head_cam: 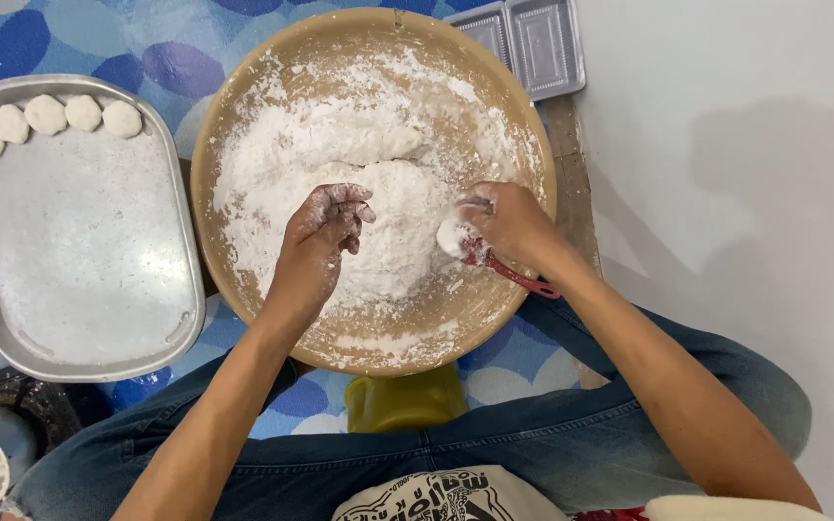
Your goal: The person is manually shaping small balls of dough, coating them in flour, and arranging them on a metal tray.
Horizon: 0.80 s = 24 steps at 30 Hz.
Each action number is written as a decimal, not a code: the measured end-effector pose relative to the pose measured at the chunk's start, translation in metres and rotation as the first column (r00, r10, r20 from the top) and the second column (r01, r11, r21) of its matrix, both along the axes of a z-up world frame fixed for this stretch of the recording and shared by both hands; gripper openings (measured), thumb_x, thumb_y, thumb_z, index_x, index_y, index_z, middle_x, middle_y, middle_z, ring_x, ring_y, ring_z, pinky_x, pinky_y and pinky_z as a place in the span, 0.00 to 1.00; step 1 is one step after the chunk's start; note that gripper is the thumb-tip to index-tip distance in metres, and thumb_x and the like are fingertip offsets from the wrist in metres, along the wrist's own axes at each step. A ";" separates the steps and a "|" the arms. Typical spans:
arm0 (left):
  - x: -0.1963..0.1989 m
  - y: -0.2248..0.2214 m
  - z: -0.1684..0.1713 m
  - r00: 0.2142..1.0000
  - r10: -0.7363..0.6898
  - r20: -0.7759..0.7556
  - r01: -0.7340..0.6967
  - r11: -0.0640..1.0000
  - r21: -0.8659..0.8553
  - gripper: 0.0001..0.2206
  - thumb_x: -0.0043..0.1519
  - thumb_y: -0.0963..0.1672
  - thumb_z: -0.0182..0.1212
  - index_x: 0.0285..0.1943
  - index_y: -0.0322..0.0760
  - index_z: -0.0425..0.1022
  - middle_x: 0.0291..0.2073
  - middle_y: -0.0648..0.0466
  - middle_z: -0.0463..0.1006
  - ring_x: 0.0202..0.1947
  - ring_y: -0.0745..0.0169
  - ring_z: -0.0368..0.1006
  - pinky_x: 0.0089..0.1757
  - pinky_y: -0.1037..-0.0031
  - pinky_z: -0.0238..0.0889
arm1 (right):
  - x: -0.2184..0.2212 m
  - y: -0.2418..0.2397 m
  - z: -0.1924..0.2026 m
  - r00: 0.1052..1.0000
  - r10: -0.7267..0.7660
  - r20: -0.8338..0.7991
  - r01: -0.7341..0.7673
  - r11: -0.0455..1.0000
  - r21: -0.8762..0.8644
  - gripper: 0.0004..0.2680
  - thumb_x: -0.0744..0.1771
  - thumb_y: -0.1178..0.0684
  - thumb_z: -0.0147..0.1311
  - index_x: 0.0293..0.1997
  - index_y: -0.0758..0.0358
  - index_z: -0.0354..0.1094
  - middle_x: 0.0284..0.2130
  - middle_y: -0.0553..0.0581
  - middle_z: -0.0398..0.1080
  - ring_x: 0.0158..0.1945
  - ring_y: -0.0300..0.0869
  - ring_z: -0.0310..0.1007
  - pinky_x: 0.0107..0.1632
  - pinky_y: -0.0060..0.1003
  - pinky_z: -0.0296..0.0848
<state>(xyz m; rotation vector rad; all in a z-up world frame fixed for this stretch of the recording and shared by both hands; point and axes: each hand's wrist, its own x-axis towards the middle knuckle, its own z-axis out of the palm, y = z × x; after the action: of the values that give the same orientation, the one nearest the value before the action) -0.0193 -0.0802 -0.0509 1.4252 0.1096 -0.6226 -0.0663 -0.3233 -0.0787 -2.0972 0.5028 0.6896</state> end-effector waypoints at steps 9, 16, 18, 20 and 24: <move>0.000 0.012 -0.030 0.995 -0.092 0.035 0.087 0.988 0.131 0.11 0.71 0.39 0.43 0.54 0.27 0.72 0.33 0.48 0.71 0.31 0.66 0.63 0.32 0.77 0.63 | 0.013 0.047 -0.040 0.937 0.209 0.282 -0.209 0.977 -0.028 0.09 0.64 0.55 0.62 0.47 0.66 0.76 0.41 0.68 0.75 0.46 0.61 0.77 0.48 0.51 0.75; -0.002 0.025 -0.033 0.996 -0.047 -0.070 0.061 0.974 0.219 0.09 0.63 0.42 0.62 0.46 0.26 0.78 0.30 0.42 0.80 0.27 0.63 0.77 0.27 0.81 0.70 | 0.010 0.061 -0.069 0.773 0.454 0.443 -0.330 0.884 -0.332 0.15 0.63 0.47 0.64 0.54 0.56 0.73 0.48 0.56 0.67 0.54 0.53 0.67 0.50 0.45 0.76; -0.002 0.025 -0.034 0.994 -0.037 -0.101 0.056 0.980 0.193 0.11 0.61 0.43 0.66 0.45 0.25 0.78 0.30 0.42 0.81 0.26 0.63 0.78 0.25 0.82 0.71 | 0.010 0.061 -0.074 0.777 0.462 0.427 -0.323 0.876 -0.360 0.15 0.64 0.45 0.64 0.54 0.55 0.72 0.48 0.56 0.66 0.53 0.53 0.66 0.50 0.45 0.76; -0.002 0.025 -0.035 0.990 -0.018 -0.140 0.042 0.984 0.172 0.14 0.58 0.44 0.71 0.44 0.24 0.78 0.30 0.40 0.82 0.27 0.60 0.80 0.26 0.79 0.73 | 0.010 0.062 -0.081 0.845 0.426 0.324 -0.331 0.892 -0.309 0.10 0.66 0.47 0.59 0.51 0.54 0.74 0.43 0.54 0.68 0.50 0.52 0.69 0.47 0.44 0.76; -0.004 0.021 -0.042 0.990 0.016 -0.139 0.008 0.985 0.171 0.16 0.57 0.44 0.73 0.47 0.23 0.79 0.32 0.39 0.82 0.31 0.58 0.80 0.31 0.73 0.75 | 0.013 0.068 -0.054 0.902 0.310 0.301 -0.256 0.945 -0.205 0.11 0.68 0.44 0.56 0.53 0.52 0.73 0.45 0.55 0.69 0.51 0.53 0.71 0.50 0.47 0.76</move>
<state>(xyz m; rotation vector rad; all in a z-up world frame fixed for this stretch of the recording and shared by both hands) -0.0229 -0.0587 -0.0931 1.5452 0.2820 -0.7237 -0.0536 -0.2550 -0.1331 -2.4069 0.0638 0.4520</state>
